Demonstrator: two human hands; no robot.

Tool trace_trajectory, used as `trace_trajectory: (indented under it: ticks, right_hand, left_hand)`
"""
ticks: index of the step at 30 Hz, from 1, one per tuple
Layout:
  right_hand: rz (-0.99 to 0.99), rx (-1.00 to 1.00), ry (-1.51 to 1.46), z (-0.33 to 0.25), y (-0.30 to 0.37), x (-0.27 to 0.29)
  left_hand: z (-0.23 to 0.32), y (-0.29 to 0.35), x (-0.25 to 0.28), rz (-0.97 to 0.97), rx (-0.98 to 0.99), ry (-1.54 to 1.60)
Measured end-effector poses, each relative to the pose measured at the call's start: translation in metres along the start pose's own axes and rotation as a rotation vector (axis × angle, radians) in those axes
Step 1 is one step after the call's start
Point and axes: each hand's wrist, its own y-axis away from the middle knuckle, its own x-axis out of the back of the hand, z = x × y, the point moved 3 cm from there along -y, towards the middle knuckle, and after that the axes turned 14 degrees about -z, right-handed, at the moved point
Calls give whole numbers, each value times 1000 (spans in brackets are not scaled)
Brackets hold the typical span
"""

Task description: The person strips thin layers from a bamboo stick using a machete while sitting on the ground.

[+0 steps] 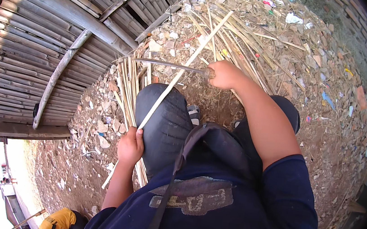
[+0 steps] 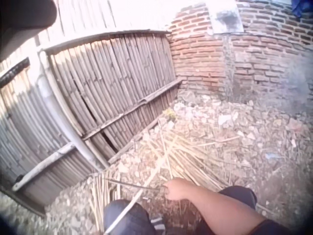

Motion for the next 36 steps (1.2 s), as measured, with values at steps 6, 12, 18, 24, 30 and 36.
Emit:
trace_trajectory:
  ticks: [6, 12, 18, 24, 30, 36]
  right_hand:
    - [8, 17, 49, -42, 14, 1]
    - [145, -216, -202, 44, -8, -5]
    - [181, -14, -174, -23, 5, 0]
    - [166, -68, -124, 18, -9, -2]
    - [116, -61, -249, -17, 4, 5]
    - [21, 134, 20, -41, 17, -12]
  left_hand:
    - [-4, 1, -1, 4, -19, 17]
    - [-17, -15, 15, -89, -77, 52]
    - [-16, -8, 5, -84, -74, 163]
    - [-10, -15, 9, -61, -90, 168]
    - [-14, -9, 8, -100, -34, 136]
    - [-17, -18, 12, -261, -55, 409]
